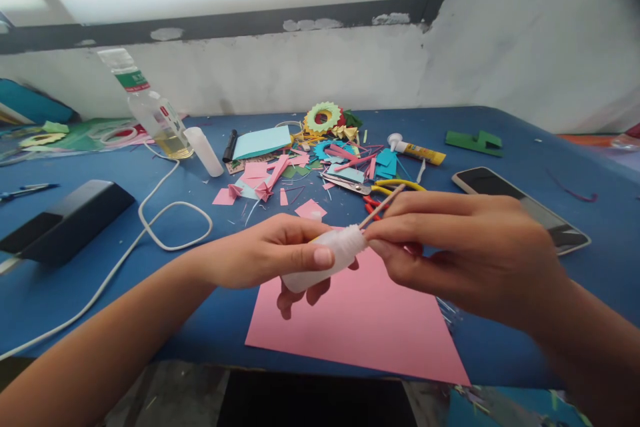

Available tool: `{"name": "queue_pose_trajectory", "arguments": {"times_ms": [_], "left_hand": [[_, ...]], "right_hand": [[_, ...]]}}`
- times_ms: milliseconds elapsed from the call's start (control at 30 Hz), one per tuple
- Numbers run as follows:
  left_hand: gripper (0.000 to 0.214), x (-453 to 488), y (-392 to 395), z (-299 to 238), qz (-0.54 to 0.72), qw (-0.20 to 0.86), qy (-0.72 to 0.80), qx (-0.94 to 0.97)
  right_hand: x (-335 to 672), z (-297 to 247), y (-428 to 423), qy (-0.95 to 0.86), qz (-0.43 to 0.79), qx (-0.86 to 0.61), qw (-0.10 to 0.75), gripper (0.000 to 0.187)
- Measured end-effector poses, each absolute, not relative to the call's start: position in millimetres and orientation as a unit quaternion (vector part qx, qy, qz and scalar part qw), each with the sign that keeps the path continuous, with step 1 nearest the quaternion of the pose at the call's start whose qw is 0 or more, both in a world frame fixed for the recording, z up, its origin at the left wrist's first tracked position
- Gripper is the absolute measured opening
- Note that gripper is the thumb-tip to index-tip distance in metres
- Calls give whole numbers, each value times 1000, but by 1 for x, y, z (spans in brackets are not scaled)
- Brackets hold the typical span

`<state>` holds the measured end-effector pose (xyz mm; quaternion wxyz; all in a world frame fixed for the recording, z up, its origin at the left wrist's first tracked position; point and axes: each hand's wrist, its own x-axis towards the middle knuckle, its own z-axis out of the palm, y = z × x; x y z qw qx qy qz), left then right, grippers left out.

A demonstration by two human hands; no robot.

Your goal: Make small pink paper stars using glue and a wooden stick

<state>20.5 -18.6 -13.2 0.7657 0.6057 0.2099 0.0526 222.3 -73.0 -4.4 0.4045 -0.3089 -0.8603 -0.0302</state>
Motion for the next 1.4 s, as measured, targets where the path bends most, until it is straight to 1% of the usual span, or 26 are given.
{"name": "queue_pose_trajectory", "arguments": {"times_ms": [167,333,467,667,800,933,1133,1233,1300,1400], "left_hand": [[43,20,-17,-14,44,778,196,595],[40,17,-15,-14,53,764,203,610],[41,18,-16,-12,52,746,223,626],[39,20,-18,-11,53,729,237,640],[42,20,-18,-12,41,733,235,637],[41,19,-18,-13,42,738,232,632],[42,18,-17,-12,40,751,213,623],[41,19,-18,-11,43,757,209,617],[41,19,-18,-11,41,759,210,616],[42,20,-19,-11,36,756,213,618]], "right_hand": [[225,-2,-72,-858,16,-320,403,16],[226,-1,-74,-830,90,-382,396,15],[224,-1,-73,-830,107,-371,403,13],[224,0,-71,-839,95,-354,402,13],[225,-1,-71,-837,130,-363,389,15],[225,-1,-72,-822,152,-384,394,16],[226,-1,-75,-775,283,-410,388,17],[227,-1,-75,-766,318,-412,377,14],[227,0,-75,-765,320,-416,373,14],[225,0,-75,-779,281,-415,377,16]]}}
